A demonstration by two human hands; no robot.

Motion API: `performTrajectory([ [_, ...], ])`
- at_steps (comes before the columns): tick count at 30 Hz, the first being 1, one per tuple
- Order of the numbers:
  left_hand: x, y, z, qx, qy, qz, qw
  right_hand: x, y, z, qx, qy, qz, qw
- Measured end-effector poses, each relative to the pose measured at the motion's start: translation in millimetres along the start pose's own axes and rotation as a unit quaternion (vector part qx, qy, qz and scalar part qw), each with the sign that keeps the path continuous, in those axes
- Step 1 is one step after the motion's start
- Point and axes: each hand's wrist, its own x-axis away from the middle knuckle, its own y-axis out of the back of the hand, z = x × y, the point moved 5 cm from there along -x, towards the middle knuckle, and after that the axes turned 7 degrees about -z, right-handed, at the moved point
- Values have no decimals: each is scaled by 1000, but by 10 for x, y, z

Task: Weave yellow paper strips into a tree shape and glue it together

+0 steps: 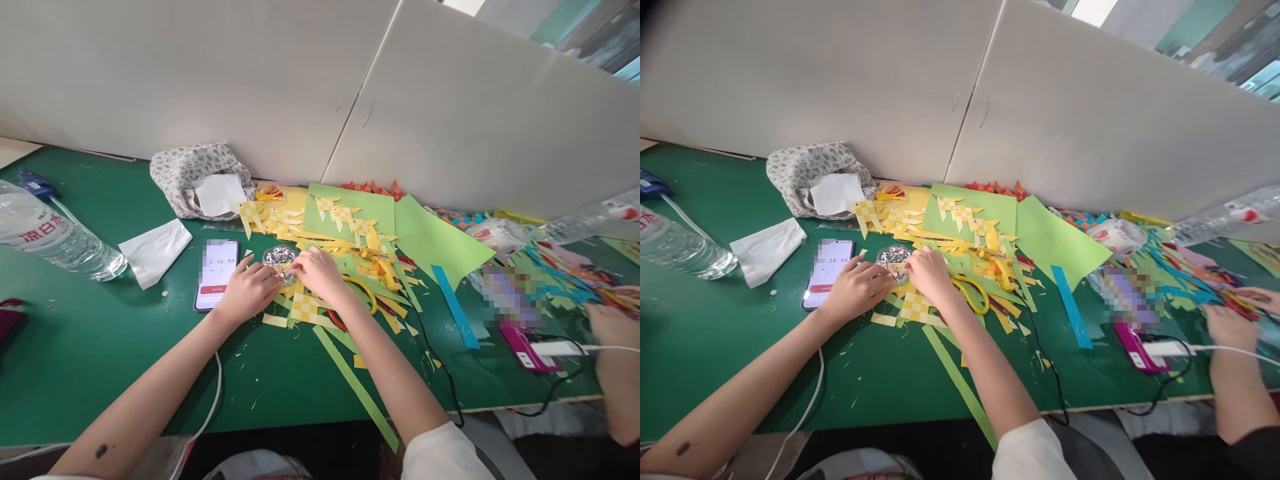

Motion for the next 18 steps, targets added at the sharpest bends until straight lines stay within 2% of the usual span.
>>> performTrajectory([
  [8,-18,30,-16,-10,-4,-9,1000,-66,-49,174,96,78,38,992],
  [12,-12,29,-16,-12,0,-10,1000,-18,-66,124,86,64,17,994],
  [14,-4,25,-10,-14,4,-10,1000,-4,-30,50,19,26,-9,999],
  [16,4,21,0,-11,11,-15,1000,17,40,-36,-110,-30,-48,992],
  [18,7,22,17,0,23,-22,999,68,95,-115,-275,-104,-78,953],
])
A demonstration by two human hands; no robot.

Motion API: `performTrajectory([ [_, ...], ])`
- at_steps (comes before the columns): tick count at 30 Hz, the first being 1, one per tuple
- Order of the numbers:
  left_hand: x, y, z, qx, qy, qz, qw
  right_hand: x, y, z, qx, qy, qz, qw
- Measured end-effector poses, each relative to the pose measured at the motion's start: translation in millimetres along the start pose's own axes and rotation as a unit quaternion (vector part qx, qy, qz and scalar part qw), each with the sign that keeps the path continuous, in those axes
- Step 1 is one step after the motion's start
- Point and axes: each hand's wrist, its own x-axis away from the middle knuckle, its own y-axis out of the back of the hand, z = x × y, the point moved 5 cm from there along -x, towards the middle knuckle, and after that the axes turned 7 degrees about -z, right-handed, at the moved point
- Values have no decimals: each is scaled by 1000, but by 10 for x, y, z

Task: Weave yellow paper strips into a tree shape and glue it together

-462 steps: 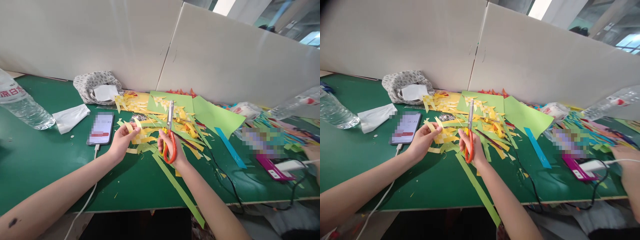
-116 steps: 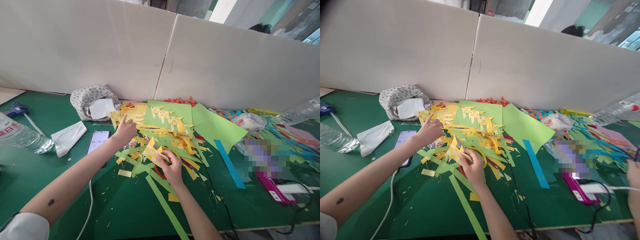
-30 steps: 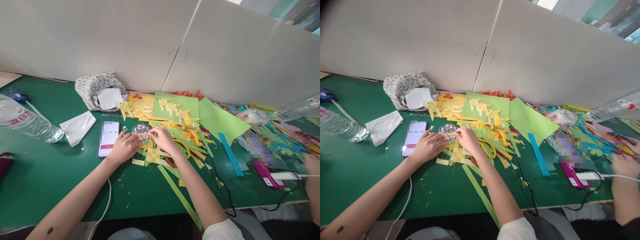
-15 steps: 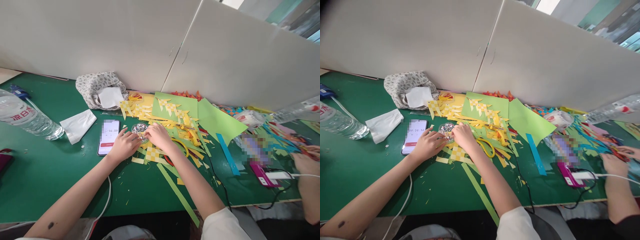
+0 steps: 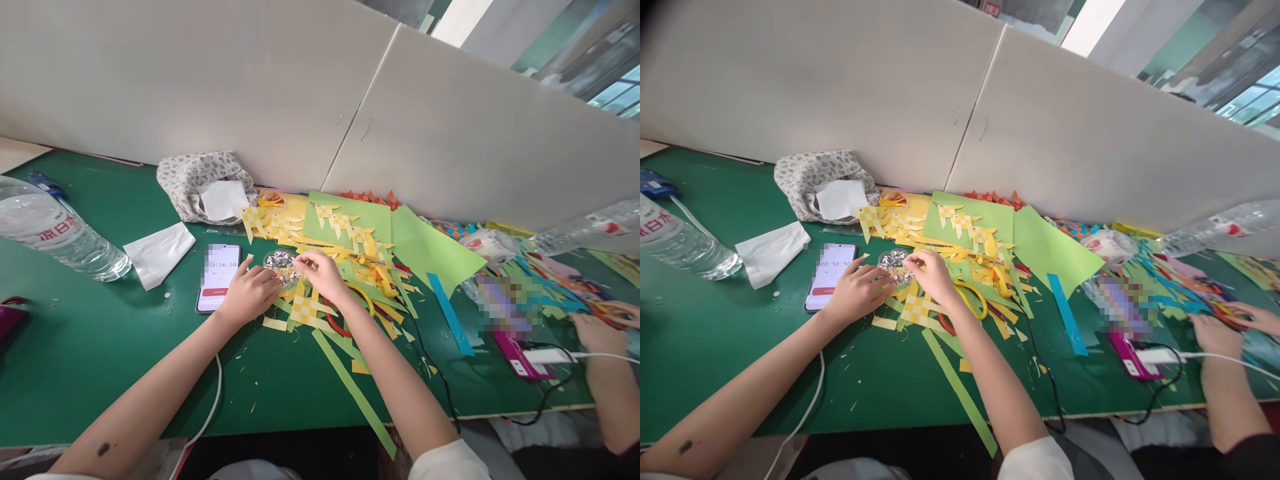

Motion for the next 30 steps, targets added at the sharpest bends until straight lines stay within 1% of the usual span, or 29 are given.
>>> performTrajectory([
  [1,-3,3,8,7,7,-3,1000,33,27,-24,-81,-45,-9,996],
  [2,-10,13,16,15,15,-7,1000,78,35,-44,-153,-88,-10,984],
  [4,-35,56,21,36,34,-19,999,189,14,-57,-253,-146,1,956],
  [6,-69,129,16,73,69,-30,994,297,-14,-54,-306,-171,4,937],
  [8,-94,195,-2,138,129,-23,982,386,-30,-49,-318,-177,-7,932],
  [9,-97,210,-21,184,165,-8,969,424,-32,-45,-309,-174,-15,935],
  [10,-89,204,-51,237,202,20,950,459,-32,-33,-290,-162,-22,943],
  [11,-70,181,-90,293,240,54,924,492,-27,-12,-262,-140,-30,954],
  [13,-10,111,-177,399,310,114,855,562,-3,56,-191,-67,-55,978],
  [14,23,73,-215,441,339,134,820,602,8,96,-155,-24,-69,985],
  [16,82,5,-261,498,381,154,763,690,17,153,-97,42,-94,990],
  [17,105,-24,-269,515,396,158,743,730,15,162,-80,60,-103,990],
  [19,142,-72,-264,535,417,163,717,789,-2,148,-70,72,-108,989],
  [25,235,-177,-238,564,474,204,645,837,-20,44,-103,54,-118,986],
  [30,207,-175,-218,584,467,203,632,846,-41,3,-138,51,-122,982],
])
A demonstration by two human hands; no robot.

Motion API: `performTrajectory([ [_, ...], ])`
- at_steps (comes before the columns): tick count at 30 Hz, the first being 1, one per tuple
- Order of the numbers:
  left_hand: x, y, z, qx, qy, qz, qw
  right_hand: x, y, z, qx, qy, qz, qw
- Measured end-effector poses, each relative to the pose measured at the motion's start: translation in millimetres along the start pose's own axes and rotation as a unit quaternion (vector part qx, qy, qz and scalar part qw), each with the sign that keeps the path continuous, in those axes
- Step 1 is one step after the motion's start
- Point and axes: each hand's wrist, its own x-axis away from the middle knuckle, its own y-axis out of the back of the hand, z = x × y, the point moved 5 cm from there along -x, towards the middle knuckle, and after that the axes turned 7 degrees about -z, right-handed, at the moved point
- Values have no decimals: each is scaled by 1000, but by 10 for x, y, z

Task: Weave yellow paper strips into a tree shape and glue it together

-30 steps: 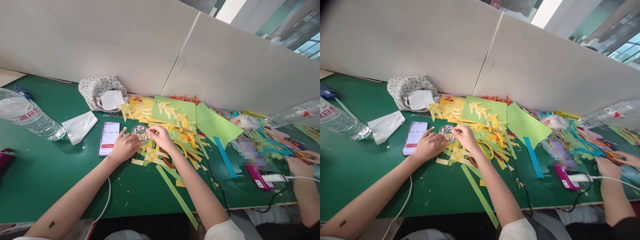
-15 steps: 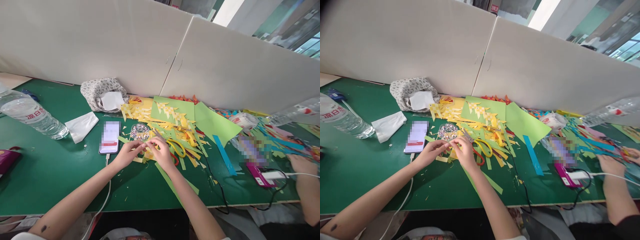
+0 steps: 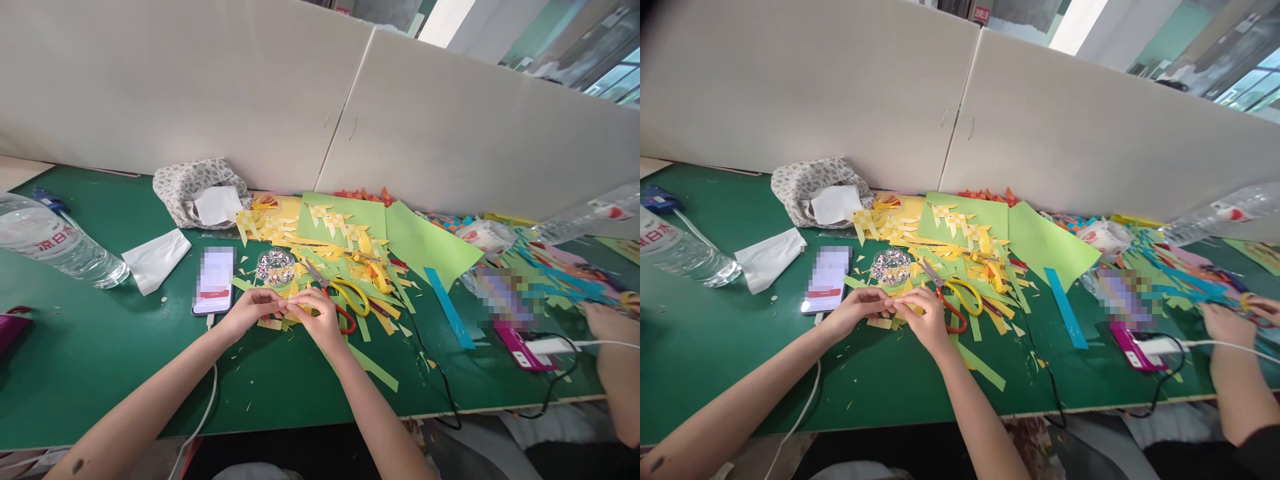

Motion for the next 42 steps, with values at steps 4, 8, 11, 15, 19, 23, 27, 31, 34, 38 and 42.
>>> performTrajectory([
  [4,-11,7,4,16,15,4,1000,15,-10,-16,-10,-10,-7,1000],
  [8,-21,6,29,25,22,-1,999,15,-7,-10,-2,-13,-16,1000],
  [11,-27,7,40,38,26,-4,999,16,11,-11,7,-12,-32,999],
  [15,-24,10,38,33,33,-5,999,29,13,10,14,39,-21,999],
  [19,-11,-11,42,21,45,17,999,53,30,66,24,115,-23,993],
  [23,-19,-20,76,17,58,22,998,64,46,70,43,133,-39,989],
  [27,-37,-8,107,19,59,5,998,67,29,41,55,135,-26,989],
  [31,-33,-13,121,40,68,3,997,62,33,22,57,119,-22,991],
  [34,-32,-20,125,53,70,14,996,66,40,41,62,131,-29,989],
  [38,-37,-19,127,55,67,18,996,87,32,50,83,164,-41,982],
  [42,-40,-12,130,42,64,9,997,104,12,11,105,173,-30,979],
])
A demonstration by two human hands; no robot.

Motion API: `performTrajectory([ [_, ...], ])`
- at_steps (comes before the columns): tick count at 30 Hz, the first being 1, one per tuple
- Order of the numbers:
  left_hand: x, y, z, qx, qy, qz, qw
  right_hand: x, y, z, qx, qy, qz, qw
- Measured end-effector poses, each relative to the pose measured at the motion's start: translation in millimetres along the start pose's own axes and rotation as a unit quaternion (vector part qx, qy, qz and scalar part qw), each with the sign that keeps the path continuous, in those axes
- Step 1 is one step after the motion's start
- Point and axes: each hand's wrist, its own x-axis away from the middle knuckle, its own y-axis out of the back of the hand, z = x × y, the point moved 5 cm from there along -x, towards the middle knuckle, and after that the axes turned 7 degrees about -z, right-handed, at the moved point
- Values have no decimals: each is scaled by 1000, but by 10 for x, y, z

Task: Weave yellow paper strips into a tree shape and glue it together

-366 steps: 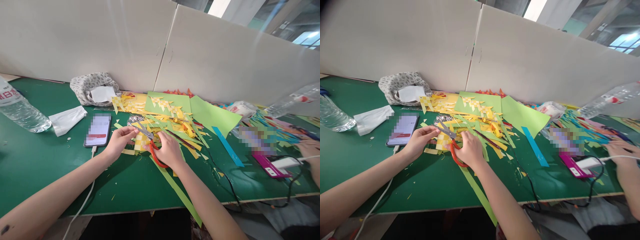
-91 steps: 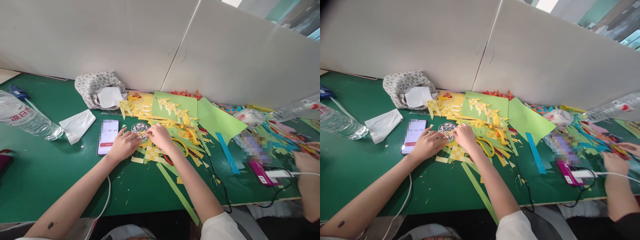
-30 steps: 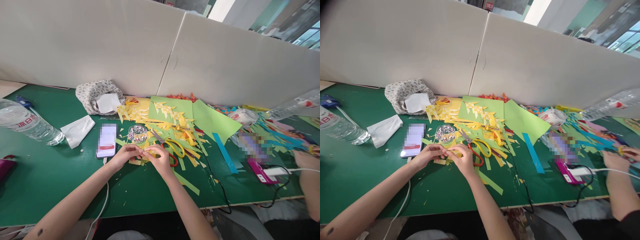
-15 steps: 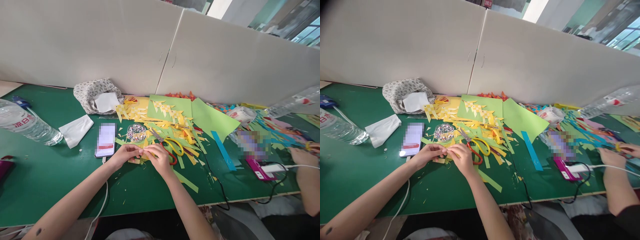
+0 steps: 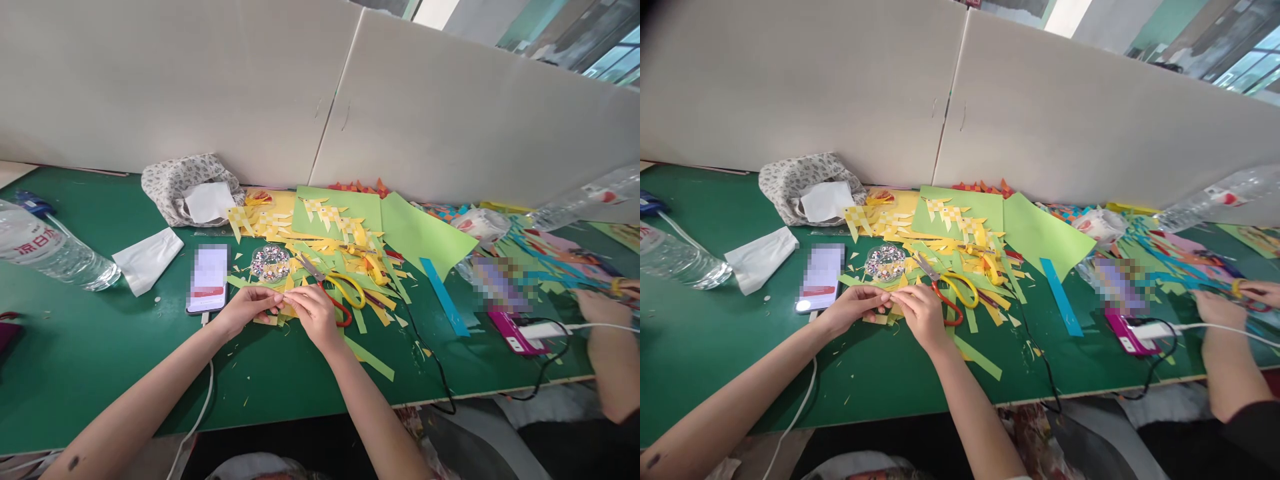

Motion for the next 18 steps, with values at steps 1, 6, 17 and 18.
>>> performTrajectory([
  [1,0,1,1,-3,0,-2,1000,5,-6,-6,4,2,5,1000],
  [6,8,-5,-2,-11,-4,1,1000,-5,-18,-12,-5,-9,17,1000],
  [17,75,-79,-47,-28,-37,-1,999,-50,-19,-84,-138,-193,-6,971],
  [18,76,-80,-44,-32,-40,-2,999,-49,-18,-86,-140,-193,-7,971],
])
